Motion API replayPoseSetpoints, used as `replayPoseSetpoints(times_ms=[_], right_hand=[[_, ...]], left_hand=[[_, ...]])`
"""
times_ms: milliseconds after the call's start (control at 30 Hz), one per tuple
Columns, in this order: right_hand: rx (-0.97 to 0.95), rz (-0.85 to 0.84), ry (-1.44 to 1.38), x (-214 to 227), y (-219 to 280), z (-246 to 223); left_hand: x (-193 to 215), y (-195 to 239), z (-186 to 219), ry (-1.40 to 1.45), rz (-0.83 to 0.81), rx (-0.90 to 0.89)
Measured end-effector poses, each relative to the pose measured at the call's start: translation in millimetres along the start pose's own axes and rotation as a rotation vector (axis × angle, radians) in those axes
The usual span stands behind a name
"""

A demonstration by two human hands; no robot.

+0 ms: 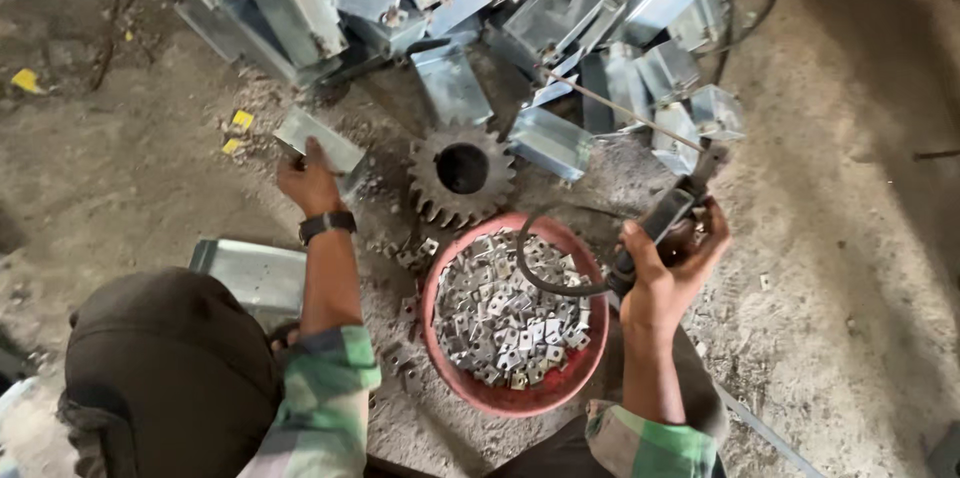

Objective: The person welds metal boxes by using a welding torch to join the edges while sitting on the floor near a pile of metal components.

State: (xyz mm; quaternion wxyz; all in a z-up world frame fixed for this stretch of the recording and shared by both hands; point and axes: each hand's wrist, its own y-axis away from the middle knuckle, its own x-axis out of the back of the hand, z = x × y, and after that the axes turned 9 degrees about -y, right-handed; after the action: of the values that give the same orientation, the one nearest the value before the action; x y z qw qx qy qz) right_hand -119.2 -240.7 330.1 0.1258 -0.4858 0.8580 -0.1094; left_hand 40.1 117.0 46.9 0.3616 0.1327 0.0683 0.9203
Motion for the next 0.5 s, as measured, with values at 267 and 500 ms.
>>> replayPoseSetpoints(times_ms=[267,500], right_hand=[[0.006,0.146,-0.126,18,12,-19],[0.008,0.137,-0.170,22,16,-19]], left_hand=[[-70,158,31,0.595,-0.397,0.444],[-88,209,-92,0.740,-0.764,0.473]])
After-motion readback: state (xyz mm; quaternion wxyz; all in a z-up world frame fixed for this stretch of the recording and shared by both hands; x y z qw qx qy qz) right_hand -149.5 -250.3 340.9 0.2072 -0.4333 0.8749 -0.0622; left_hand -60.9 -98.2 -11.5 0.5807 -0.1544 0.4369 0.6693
